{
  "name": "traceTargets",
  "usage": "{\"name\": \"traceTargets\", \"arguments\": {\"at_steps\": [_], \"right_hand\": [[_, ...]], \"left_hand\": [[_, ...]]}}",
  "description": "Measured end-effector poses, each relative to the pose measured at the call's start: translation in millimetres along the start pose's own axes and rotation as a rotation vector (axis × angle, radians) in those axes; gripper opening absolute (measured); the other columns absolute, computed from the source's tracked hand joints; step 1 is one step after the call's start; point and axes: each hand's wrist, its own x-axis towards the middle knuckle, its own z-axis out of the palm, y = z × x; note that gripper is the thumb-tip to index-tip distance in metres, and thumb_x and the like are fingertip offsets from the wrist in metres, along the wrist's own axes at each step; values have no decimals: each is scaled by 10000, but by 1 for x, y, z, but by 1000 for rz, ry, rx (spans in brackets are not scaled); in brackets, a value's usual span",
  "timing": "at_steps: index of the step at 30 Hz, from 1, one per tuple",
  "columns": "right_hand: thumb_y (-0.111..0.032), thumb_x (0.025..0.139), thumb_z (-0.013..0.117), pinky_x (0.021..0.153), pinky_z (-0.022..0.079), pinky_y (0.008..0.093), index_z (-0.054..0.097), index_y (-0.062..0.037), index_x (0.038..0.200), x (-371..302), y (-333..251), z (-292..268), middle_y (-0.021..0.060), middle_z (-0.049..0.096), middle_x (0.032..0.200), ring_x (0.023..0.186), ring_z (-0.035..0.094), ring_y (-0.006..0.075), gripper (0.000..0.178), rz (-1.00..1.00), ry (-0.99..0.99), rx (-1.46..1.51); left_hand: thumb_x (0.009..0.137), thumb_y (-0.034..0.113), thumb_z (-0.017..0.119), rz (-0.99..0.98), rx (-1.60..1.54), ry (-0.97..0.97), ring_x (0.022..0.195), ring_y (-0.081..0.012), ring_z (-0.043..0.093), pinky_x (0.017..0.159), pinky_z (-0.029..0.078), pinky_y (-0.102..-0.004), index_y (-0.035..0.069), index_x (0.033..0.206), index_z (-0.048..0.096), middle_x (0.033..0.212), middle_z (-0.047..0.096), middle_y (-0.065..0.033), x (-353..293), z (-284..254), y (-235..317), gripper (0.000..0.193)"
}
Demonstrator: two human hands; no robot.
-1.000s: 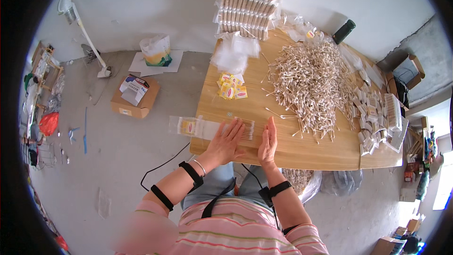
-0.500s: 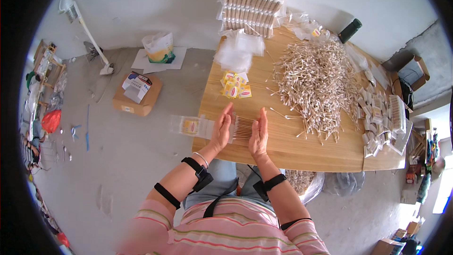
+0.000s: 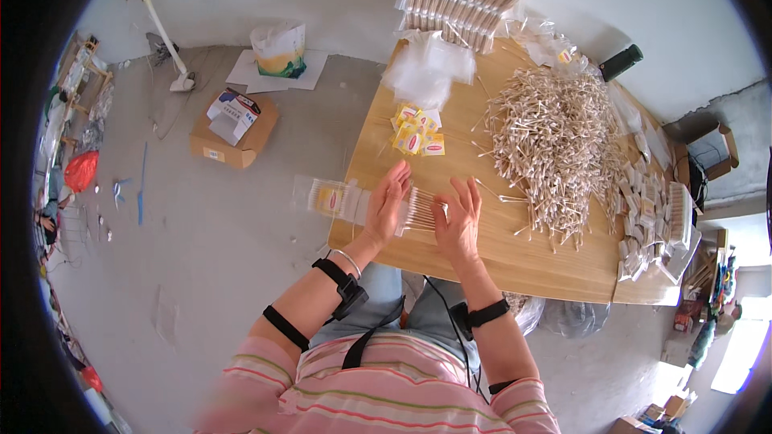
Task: Manually organizing and packing cotton swabs into small plastic bags.
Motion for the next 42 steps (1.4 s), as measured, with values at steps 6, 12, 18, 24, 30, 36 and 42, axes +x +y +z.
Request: {"name": "traceTargets", "arguments": {"at_steps": [6, 12, 18, 24, 30, 36, 42], "right_hand": [[-62, 702, 707, 1102, 243, 555, 691, -92, 836, 20, 3, -4, 166, 483, 1325, 1335, 284, 452, 138, -39, -169, -137], [-78, 697, 741, 1088, 261, 536, 691, -104, 815, 25, 5, -5, 161, 447, 1367, 1344, 259, 454, 130, -33, -262, -206], [-47, 720, 685, 1083, 264, 536, 646, -82, 826, 23, 1, -10, 167, 458, 1346, 1315, 297, 426, 119, -62, -252, -134], [-17, 746, 662, 869, 397, 453, 607, -70, 898, 16, 11, -19, 101, 605, 1006, 964, 479, 344, 171, -11, -141, -11], [-26, 761, 656, 826, 417, 421, 648, -86, 951, 1, 2, -22, 71, 612, 917, 918, 504, 306, 200, -62, -142, -17], [-37, 778, 660, 840, 425, 397, 679, -85, 888, -6, 1, -13, 65, 615, 884, 911, 520, 294, 121, -75, -107, -75], [-25, 760, 687, 813, 437, 393, 667, -72, 858, -9, 0, -24, 75, 615, 862, 894, 530, 302, 111, 37, 13, 9]], "left_hand": [[1011, 327, 438, 19, 0, 2, 1337, -249, 374, 1127, 306, -386, -18, 1427, 311, 1421, 393, -180, 1, -1, -3, 556], [1006, 319, 454, 27, -6, 27, 1311, -241, 405, 1113, 329, -384, -16, 1415, 339, 1396, 423, -175, 0, 1, -4, 541], [1005, 324, 456, 37, 2, 30, 1306, -246, 411, 1110, 340, -384, -23, 1402, 351, 1392, 426, -176, 1, 2, -3, 538], [1000, 335, 462, 43, 9, 36, 1303, -250, 416, 1108, 349, -383, -33, 1388, 364, 1384, 434, -179, 2, 4, -1, 544], [1002, 354, 452, 45, 26, 40, 1297, -237, 422, 1098, 357, -372, -34, 1377, 383, 1378, 445, -170, 2, 2, -2, 543], [1003, 360, 448, 42, 27, 25, 1288, -225, 431, 1097, 358, -363, -26, 1374, 394, 1377, 450, -161, 3, 2, -3, 537], [992, 307, 484, 48, 22, 15, 1278, -215, 444, 1093, 365, -355, -23, 1370, 399, 1379, 453, -151, 2, -1, -4, 509]]}}
